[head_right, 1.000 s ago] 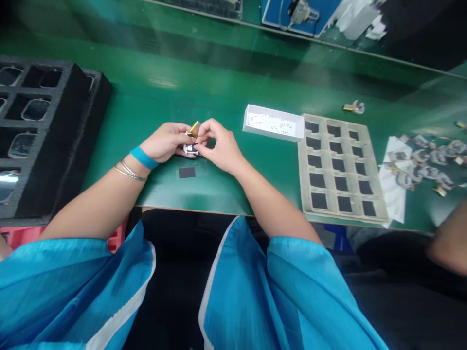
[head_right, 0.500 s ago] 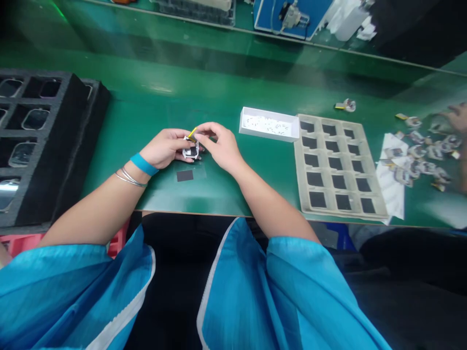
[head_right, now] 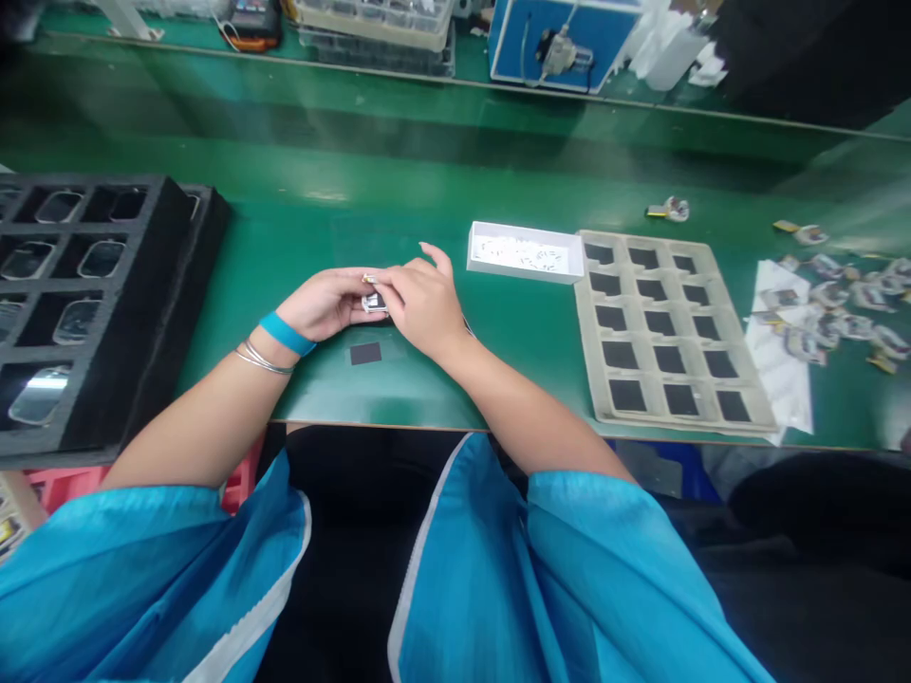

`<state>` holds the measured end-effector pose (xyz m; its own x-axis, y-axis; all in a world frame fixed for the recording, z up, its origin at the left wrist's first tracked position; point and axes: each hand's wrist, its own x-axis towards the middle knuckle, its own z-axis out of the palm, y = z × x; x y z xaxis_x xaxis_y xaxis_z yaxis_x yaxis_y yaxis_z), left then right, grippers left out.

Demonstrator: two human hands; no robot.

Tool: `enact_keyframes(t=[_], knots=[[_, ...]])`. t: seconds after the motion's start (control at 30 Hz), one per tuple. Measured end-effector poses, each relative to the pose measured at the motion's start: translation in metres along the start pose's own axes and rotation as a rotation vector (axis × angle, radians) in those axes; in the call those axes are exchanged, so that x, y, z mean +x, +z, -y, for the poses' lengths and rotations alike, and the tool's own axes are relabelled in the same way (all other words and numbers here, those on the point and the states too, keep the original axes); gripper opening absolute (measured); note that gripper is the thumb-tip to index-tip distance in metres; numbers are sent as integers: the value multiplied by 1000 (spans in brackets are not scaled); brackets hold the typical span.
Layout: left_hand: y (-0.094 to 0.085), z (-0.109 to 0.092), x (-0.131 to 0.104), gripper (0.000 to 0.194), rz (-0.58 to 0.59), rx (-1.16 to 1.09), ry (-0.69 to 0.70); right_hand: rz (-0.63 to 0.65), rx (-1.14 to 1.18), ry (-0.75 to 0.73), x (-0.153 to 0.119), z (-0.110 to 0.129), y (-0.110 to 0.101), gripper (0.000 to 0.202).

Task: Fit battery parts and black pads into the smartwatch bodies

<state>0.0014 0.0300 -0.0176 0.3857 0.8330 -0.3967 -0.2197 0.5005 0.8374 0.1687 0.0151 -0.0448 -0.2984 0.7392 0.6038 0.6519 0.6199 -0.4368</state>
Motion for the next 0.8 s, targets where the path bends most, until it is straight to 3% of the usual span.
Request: enact_keyframes(t=[0.13,0.27,0.37,0.43,0.53,0.6,0.8], knots=[[-5,-6,-1,26,20,-139,-28,51,-44,-75,0,-2,1,25],[-8,-6,0,25,36,-92,41,78,5,-58,1,-3,-1,17],[-10,-1,1,35,77,-22,101,49,167,84,0,-6,1,12],[-11,3,3,40,108,21,137,84,366,227,0,-10,3,35],[-12,7,5,42,157,67,173,238,684,379,-2,-14,9,60],[-12,9,6,46,178,84,194,272,796,418,-3,-14,12,62],[-12,13,6,56,152,112,236,170,844,450,-8,-4,12,56]])
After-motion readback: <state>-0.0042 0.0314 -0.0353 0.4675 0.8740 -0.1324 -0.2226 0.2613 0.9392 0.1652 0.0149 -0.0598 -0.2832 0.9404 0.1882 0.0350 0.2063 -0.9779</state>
